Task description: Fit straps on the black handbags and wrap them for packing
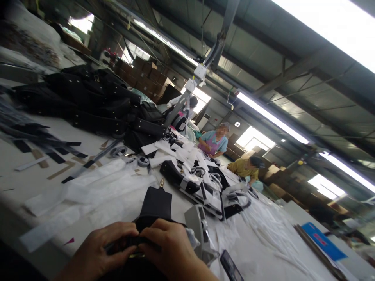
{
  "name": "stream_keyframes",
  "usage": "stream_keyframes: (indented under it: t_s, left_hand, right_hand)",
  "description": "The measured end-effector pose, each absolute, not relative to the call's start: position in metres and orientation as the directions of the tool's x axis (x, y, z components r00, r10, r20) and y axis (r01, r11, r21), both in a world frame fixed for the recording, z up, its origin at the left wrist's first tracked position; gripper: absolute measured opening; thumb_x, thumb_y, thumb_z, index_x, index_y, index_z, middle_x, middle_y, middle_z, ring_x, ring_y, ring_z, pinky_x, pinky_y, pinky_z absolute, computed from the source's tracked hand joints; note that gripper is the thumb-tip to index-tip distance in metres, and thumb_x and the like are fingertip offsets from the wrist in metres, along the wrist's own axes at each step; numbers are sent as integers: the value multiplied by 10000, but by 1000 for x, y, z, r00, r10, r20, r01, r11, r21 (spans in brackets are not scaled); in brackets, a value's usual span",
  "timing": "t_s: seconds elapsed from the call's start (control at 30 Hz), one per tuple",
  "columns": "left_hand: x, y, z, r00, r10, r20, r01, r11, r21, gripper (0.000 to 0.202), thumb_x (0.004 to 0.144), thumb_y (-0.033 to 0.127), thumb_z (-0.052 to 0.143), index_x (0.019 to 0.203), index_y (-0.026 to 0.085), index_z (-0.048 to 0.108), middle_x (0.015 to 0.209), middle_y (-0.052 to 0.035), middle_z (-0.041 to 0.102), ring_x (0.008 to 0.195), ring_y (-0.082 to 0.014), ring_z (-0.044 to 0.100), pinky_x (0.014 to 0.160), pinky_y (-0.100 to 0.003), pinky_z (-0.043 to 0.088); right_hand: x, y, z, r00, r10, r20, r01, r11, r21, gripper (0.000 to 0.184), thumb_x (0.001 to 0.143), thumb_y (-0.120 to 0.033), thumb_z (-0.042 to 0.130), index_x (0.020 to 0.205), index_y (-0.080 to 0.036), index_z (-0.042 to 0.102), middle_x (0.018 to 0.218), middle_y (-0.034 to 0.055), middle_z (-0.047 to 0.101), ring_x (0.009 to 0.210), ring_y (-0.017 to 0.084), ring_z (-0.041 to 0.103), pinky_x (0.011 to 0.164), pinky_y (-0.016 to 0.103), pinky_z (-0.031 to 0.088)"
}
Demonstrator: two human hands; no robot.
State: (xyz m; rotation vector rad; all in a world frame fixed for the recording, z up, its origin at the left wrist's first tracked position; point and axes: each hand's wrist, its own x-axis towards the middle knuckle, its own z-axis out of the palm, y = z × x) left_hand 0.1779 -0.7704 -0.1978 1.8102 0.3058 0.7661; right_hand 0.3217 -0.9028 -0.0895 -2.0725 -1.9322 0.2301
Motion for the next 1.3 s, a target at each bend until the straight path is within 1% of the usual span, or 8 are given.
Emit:
stream_keyframes:
  t_s: [0.1, 0.3, 0.53, 0.73, 0.83, 0.97, 1.17, 1.3]
  left_hand:
    - [174, -770, -200, 783, 539, 308, -134, -338, 932, 173, 754, 319, 761, 924, 289, 770, 977, -5, 802, 832, -226, 732, 729, -238, 574]
    - [165, -766, -196, 796, 580, 175, 8, -298, 955, 350, 704, 289, 808, 1050, 317, 763, 1001, -1, 801, 877, -250, 727, 733, -269, 569]
    - [168, -769, -201, 786, 593, 175, -48, -223, 974, 316, 698, 320, 810, 1012, 302, 784, 923, 14, 822, 715, -208, 733, 658, -237, 580]
    - [170, -778, -207, 746, 610, 267, -155, -232, 960, 264, 761, 319, 788, 1024, 331, 775, 888, 41, 819, 708, -172, 739, 655, -190, 590]
    - [166, -774, -210, 712, 627, 314, -158, -293, 943, 366, 744, 286, 816, 1096, 363, 754, 1050, 26, 803, 905, -205, 748, 798, -226, 602]
    - [156, -767, -210, 743, 586, 323, -114, -364, 924, 302, 730, 249, 826, 998, 384, 785, 1177, 17, 756, 1132, -253, 684, 996, -305, 543]
    - [152, -767, -204, 791, 570, 223, -58, -292, 955, 262, 792, 248, 756, 1029, 358, 773, 1027, 20, 748, 878, -191, 725, 708, -201, 574]
    - [162, -769, -211, 812, 517, 270, -165, -241, 957, 207, 793, 248, 755, 988, 310, 788, 929, 12, 759, 737, -162, 707, 661, -204, 553]
  right_hand:
    - [322, -902, -95, 70, 990, 125, 949, -27, -314, 164, 865, -250, 661, 984, -253, 773, 844, 23, 704, 698, 145, 670, 611, 202, 460]
    - [318, -903, -98, 124, 985, 124, 933, -73, -353, 163, 851, -220, 683, 983, -253, 772, 834, 11, 703, 687, 131, 669, 601, 190, 446]
    - [323, -900, -88, -91, 989, 113, 978, 110, -175, 200, 941, -282, 565, 996, -236, 752, 829, 33, 712, 674, 148, 655, 603, 228, 450]
    - [325, -898, -102, -89, 985, 151, 931, 136, -339, 203, 963, -326, 586, 1040, -232, 749, 834, 36, 709, 691, 135, 672, 612, 195, 474]
    - [322, -900, -111, -35, 978, 204, 946, 98, -310, 171, 952, -300, 604, 1042, -227, 731, 828, 35, 703, 686, 142, 665, 612, 209, 473]
    - [315, -900, -107, -84, 975, 206, 964, 131, -231, 156, 926, -219, 579, 1037, -209, 689, 848, 49, 692, 717, 169, 653, 643, 243, 480]
    - [309, -900, -96, 84, 994, 77, 931, -51, -361, 233, 857, -126, 564, 1068, -222, 584, 931, 37, 682, 804, 174, 657, 706, 247, 474]
    - [308, -896, -90, 226, 971, -83, 863, -239, -445, 200, 800, -127, 646, 948, -242, 574, 858, -24, 672, 794, 160, 637, 701, 236, 432]
